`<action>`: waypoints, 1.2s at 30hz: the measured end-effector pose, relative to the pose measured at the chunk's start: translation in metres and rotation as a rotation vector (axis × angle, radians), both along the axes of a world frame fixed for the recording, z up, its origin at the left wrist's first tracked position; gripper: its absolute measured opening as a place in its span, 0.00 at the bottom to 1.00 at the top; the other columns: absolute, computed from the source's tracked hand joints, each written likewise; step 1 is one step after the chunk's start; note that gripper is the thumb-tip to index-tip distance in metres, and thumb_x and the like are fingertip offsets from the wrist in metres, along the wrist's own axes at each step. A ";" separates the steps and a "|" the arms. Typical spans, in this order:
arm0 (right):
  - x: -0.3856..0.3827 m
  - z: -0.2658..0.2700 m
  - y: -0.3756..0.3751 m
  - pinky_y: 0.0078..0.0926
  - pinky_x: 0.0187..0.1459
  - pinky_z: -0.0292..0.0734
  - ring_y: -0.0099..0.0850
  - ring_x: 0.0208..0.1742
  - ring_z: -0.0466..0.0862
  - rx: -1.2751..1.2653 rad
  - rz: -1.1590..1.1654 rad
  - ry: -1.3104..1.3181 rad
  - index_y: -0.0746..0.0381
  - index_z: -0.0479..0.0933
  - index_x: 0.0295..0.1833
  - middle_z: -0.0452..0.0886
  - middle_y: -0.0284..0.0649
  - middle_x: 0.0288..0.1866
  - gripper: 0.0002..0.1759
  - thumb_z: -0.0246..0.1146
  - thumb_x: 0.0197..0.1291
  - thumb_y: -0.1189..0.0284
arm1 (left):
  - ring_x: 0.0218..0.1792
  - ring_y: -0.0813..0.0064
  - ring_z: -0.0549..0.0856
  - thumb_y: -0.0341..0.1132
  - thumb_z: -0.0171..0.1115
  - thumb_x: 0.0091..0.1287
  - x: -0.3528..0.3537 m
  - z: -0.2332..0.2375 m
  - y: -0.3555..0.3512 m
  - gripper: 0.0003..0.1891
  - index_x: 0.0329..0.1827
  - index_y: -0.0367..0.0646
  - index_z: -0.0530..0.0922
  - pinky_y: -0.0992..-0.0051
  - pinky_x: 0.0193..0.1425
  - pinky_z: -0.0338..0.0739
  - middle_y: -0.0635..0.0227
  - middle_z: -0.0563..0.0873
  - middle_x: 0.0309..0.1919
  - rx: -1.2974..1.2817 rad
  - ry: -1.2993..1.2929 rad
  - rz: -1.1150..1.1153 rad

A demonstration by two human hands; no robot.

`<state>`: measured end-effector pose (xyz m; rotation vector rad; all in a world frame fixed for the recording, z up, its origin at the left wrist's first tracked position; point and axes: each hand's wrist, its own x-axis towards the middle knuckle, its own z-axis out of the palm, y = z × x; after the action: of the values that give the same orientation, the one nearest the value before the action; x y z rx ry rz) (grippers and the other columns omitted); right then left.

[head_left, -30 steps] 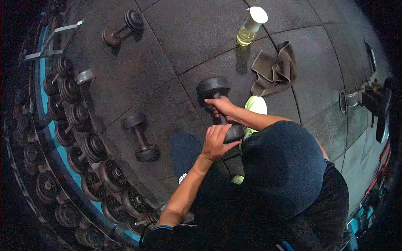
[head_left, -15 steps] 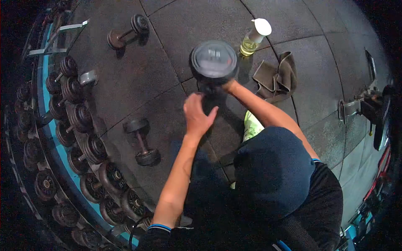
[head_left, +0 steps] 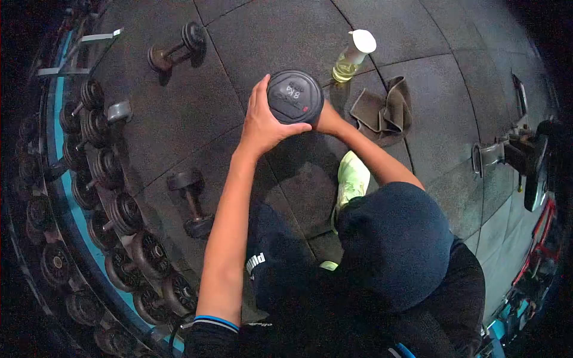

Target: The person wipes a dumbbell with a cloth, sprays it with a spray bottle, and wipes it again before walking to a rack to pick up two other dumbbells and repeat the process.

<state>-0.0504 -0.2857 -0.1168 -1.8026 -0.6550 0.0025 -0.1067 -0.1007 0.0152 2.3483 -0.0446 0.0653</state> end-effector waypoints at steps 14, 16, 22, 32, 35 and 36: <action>0.120 0.044 -0.109 0.35 0.65 0.75 0.34 0.62 0.82 -0.122 -0.334 0.211 0.64 0.70 0.71 0.82 0.43 0.65 0.44 0.81 0.55 0.56 | 0.73 0.48 0.71 0.54 0.90 0.35 -0.008 -0.008 -0.005 0.68 0.79 0.40 0.57 0.55 0.78 0.67 0.47 0.70 0.72 -0.135 -0.001 0.086; 0.120 0.037 -0.108 0.35 0.63 0.77 0.33 0.61 0.83 -0.139 -0.342 0.267 0.64 0.72 0.69 0.82 0.43 0.64 0.40 0.80 0.57 0.57 | 0.73 0.48 0.71 0.54 0.90 0.35 -0.009 -0.010 -0.005 0.68 0.79 0.40 0.57 0.55 0.78 0.67 0.47 0.70 0.72 -0.142 -0.011 0.091; 0.055 0.108 -0.122 0.40 0.65 0.79 0.37 0.59 0.84 0.152 -0.364 0.137 0.60 0.71 0.73 0.85 0.45 0.58 0.30 0.69 0.70 0.66 | 0.73 0.49 0.72 0.52 0.90 0.34 -0.009 -0.016 -0.005 0.68 0.79 0.41 0.57 0.54 0.77 0.68 0.48 0.71 0.71 -0.207 -0.042 0.093; 0.006 0.159 -0.138 0.27 0.45 0.79 0.26 0.40 0.84 0.071 -0.138 0.411 0.65 0.81 0.55 0.85 0.36 0.38 0.21 0.67 0.66 0.61 | 0.73 0.49 0.73 0.53 0.90 0.36 -0.014 -0.016 -0.010 0.68 0.80 0.41 0.55 0.56 0.77 0.68 0.45 0.71 0.71 -0.322 -0.036 0.141; -0.008 0.152 -0.124 0.31 0.47 0.80 0.30 0.38 0.84 -0.263 0.106 0.290 0.66 0.81 0.51 0.86 0.39 0.38 0.21 0.68 0.55 0.66 | 0.74 0.48 0.71 0.58 0.89 0.37 -0.020 -0.020 -0.014 0.71 0.81 0.41 0.50 0.55 0.78 0.67 0.43 0.69 0.73 -0.358 0.003 0.203; -0.018 0.162 -0.114 0.34 0.48 0.80 0.32 0.39 0.85 -0.287 0.096 0.331 0.66 0.81 0.52 0.87 0.40 0.39 0.22 0.68 0.50 0.68 | 0.74 0.47 0.71 0.60 0.89 0.38 -0.024 -0.025 -0.017 0.72 0.81 0.41 0.49 0.55 0.78 0.66 0.42 0.69 0.73 -0.355 0.012 0.230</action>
<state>-0.0683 -0.3995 0.0452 -1.9818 -0.5199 0.4713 -0.1308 -0.1179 -0.0099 1.9896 0.2257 0.1592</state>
